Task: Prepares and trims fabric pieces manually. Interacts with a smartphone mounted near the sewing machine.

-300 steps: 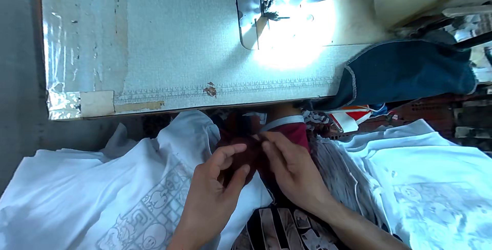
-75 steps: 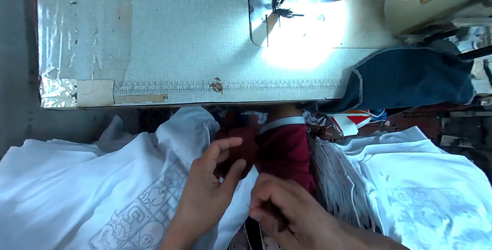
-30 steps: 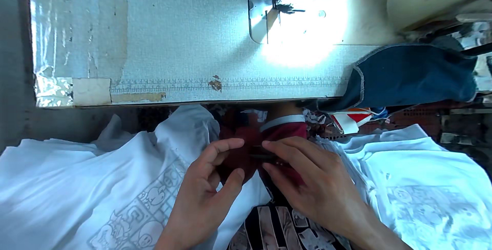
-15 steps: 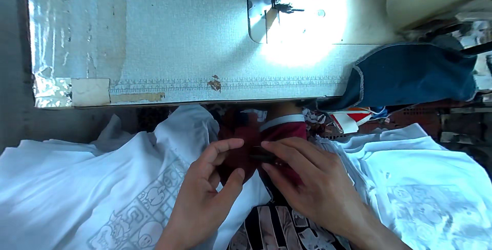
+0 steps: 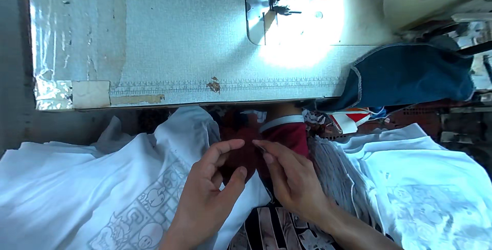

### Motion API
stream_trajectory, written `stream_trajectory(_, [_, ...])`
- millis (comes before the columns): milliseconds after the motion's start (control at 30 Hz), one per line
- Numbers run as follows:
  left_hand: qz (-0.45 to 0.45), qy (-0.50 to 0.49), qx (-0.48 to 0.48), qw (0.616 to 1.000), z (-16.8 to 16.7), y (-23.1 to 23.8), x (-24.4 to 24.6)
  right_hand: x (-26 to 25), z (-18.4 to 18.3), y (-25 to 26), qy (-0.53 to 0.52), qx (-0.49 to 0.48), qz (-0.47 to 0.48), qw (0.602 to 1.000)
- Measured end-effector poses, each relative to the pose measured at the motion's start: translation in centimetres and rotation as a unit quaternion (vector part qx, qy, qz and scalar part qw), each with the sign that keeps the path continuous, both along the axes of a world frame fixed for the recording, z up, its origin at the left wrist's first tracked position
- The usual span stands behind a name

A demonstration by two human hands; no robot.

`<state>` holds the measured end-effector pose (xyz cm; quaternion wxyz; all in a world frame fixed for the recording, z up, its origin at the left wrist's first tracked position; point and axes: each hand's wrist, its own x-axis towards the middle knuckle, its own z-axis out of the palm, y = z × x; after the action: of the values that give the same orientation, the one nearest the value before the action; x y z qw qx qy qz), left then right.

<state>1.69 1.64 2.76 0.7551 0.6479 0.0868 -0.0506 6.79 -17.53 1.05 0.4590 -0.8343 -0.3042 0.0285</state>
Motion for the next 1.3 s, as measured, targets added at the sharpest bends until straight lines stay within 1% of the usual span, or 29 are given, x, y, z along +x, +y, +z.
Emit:
stream_trajectory(67, [0.002,0.002,0.008,1.0,0.0,-0.1,0.0,-0.1,-0.1,0.2,0.018,0.009,-0.019,1.0])
stream_trajectory(167, [-0.007,0.014,0.017,1.0,-0.1,-0.1,-0.2,1.2,-0.1,-0.3,0.089,0.093,-0.124,0.984])
stream_trajectory(200, [-0.009,0.018,0.015,1.0,-0.2,0.0,-0.2,2.0,0.1,-0.7,0.104,0.123,-0.138,0.977])
stream_trajectory(267, [-0.014,0.022,0.01,1.0,-0.3,0.1,-0.2,2.8,0.6,-1.4,0.139,0.165,-0.111,0.97])
stream_trajectory(300, [-0.016,0.021,0.01,1.0,-0.3,0.0,-0.1,3.0,0.9,-1.8,0.154,0.169,-0.094,0.969])
stream_trajectory(400, [-0.017,0.011,0.017,1.0,-0.3,0.0,0.0,3.6,1.7,-2.4,0.192,0.136,-0.062,0.97])
stream_trajectory(467, [-0.017,0.009,0.022,1.0,-0.3,0.0,-0.1,3.6,1.7,-2.2,0.201,0.107,-0.024,0.973])
stream_trajectory(533, [-0.019,0.004,0.023,1.0,-0.4,0.1,0.0,3.2,1.5,-1.5,0.184,0.077,0.011,0.98])
stream_trajectory(633, [-0.026,0.001,0.028,0.999,-0.5,-0.1,0.0,2.7,1.0,-0.3,0.133,0.027,0.016,0.991])
stream_trajectory(700, [-0.029,0.004,0.035,0.999,-0.7,-0.3,-0.1,2.6,0.9,0.2,0.118,0.041,0.017,0.992])
stream_trajectory(800, [-0.023,0.004,0.016,1.0,-0.7,0.0,-0.1,2.9,1.0,0.2,0.144,0.088,0.009,0.986])
stream_trajectory(900, [-0.02,0.0,0.001,1.0,-0.5,0.1,0.0,2.5,1.0,0.3,0.139,0.065,0.026,0.988])
stream_trajectory(967, [-0.02,0.001,0.004,1.0,-0.6,0.1,0.0,2.1,0.9,0.4,0.079,0.03,0.043,0.995])
stream_trajectory(1000, [-0.025,0.002,0.007,1.0,-0.6,0.1,-0.1,2.4,0.5,0.3,0.035,0.006,0.007,0.999])
stream_trajectory(1033, [-0.029,0.001,0.009,1.0,-0.6,0.2,-0.2,3.3,-0.3,-0.1,-0.005,-0.015,-0.051,0.999])
stream_trajectory(1067, [-0.032,0.0,0.01,0.999,-0.6,0.2,-0.3,4.5,-0.8,-0.8,-0.023,-0.026,-0.098,0.995])
stream_trajectory(1100, [-0.032,-0.003,0.01,0.999,-0.6,0.3,-0.1,5.7,-0.9,-1.4,-0.024,-0.025,-0.127,0.991])
stream_trajectory(1167, [-0.024,-0.002,0.006,1.0,-0.6,0.4,0.0,6.4,-0.1,-2.3,-0.001,0.002,-0.145,0.989])
stream_trajectory(1233, [-0.016,0.001,-0.002,1.0,-0.5,0.4,0.0,5.7,1.3,-2.6,0.036,0.02,-0.116,0.992])
stream_trajectory(1300, [-0.009,0.001,-0.001,1.0,-0.6,0.3,0.2,4.6,2.2,-2.5,0.053,0.016,-0.056,0.997])
